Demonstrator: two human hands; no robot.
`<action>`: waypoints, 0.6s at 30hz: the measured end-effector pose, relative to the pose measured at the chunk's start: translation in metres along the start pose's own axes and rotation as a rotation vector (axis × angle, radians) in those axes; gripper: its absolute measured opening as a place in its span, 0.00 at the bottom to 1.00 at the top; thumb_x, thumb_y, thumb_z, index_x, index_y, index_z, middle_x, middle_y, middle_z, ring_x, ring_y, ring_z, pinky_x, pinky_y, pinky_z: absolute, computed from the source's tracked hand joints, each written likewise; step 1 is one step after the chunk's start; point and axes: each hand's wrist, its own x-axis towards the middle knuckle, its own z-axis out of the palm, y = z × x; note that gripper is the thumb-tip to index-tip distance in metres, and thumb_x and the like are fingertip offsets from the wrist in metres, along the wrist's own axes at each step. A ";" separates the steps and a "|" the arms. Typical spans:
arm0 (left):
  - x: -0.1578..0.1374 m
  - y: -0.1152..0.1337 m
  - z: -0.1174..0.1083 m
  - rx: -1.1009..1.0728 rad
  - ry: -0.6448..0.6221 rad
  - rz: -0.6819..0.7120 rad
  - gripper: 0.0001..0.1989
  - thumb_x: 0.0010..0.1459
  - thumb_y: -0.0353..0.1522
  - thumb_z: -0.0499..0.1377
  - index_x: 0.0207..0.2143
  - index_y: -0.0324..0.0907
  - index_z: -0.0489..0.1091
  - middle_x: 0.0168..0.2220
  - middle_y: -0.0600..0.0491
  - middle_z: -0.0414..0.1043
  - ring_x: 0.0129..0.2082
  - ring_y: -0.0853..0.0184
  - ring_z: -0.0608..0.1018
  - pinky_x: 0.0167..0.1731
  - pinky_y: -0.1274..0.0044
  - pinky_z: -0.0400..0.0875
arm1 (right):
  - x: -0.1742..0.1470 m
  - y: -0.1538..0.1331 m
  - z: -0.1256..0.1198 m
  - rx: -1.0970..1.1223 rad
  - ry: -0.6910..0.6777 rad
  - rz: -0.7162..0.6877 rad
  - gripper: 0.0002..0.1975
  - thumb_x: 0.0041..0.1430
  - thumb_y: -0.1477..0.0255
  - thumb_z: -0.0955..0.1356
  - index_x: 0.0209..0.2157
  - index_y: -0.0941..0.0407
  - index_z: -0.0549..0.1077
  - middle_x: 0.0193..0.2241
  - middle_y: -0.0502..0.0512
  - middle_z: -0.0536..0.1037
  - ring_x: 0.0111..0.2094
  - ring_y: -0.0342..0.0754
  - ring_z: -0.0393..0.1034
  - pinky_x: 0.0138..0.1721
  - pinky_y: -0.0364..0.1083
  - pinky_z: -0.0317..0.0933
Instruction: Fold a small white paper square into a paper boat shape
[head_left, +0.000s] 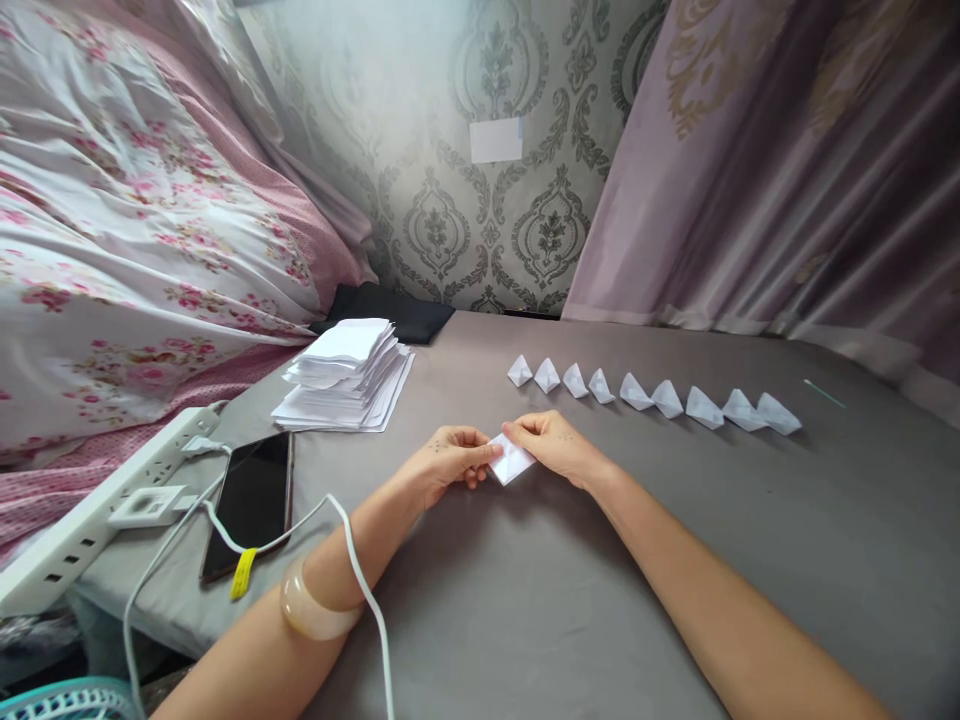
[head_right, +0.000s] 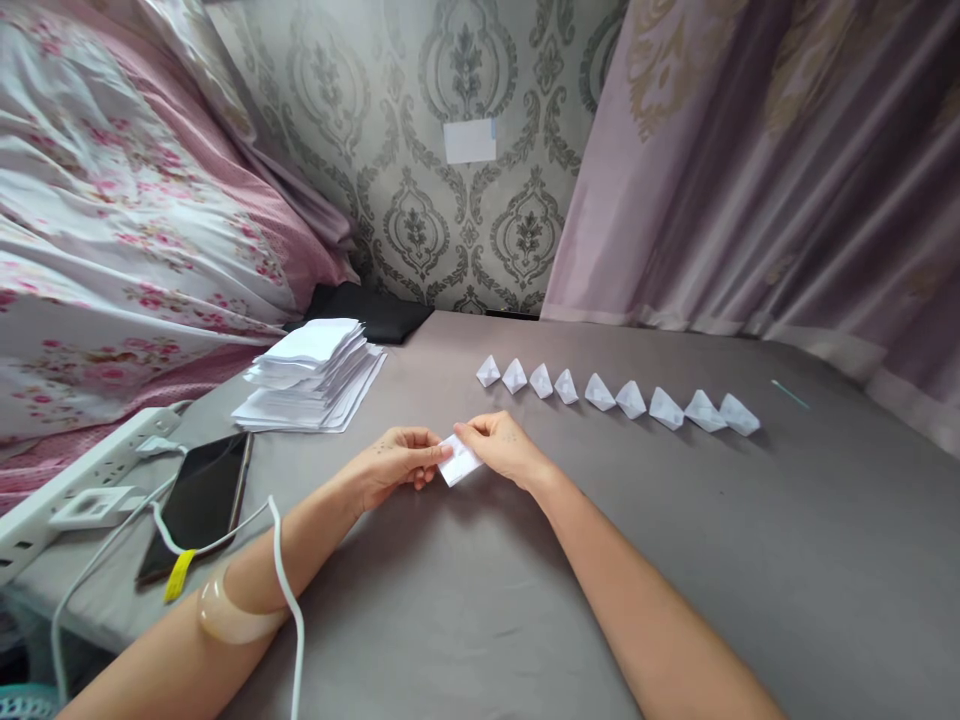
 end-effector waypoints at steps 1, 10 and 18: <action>0.001 0.000 0.001 -0.004 0.025 -0.001 0.19 0.39 0.42 0.68 0.25 0.36 0.69 0.18 0.56 0.66 0.18 0.76 0.66 0.19 0.82 0.59 | 0.000 0.000 0.001 0.003 0.005 0.026 0.15 0.53 0.61 0.66 0.25 0.59 0.72 0.19 0.48 0.69 0.21 0.40 0.60 0.22 0.40 0.53; 0.006 -0.010 -0.001 0.485 0.200 0.088 0.17 0.50 0.43 0.56 0.23 0.38 0.71 0.19 0.55 0.66 0.18 0.73 0.65 0.19 0.80 0.55 | 0.006 0.019 0.007 -0.302 0.139 -0.067 0.12 0.54 0.65 0.65 0.27 0.57 0.77 0.26 0.53 0.76 0.28 0.45 0.67 0.30 0.43 0.58; 0.010 -0.019 -0.006 0.896 0.217 0.461 0.08 0.51 0.30 0.54 0.34 0.41 0.70 0.29 0.53 0.69 0.28 0.69 0.69 0.30 0.78 0.61 | 0.008 0.029 0.014 -0.636 0.247 -0.286 0.06 0.53 0.74 0.65 0.34 0.56 0.73 0.33 0.53 0.74 0.31 0.44 0.66 0.34 0.43 0.58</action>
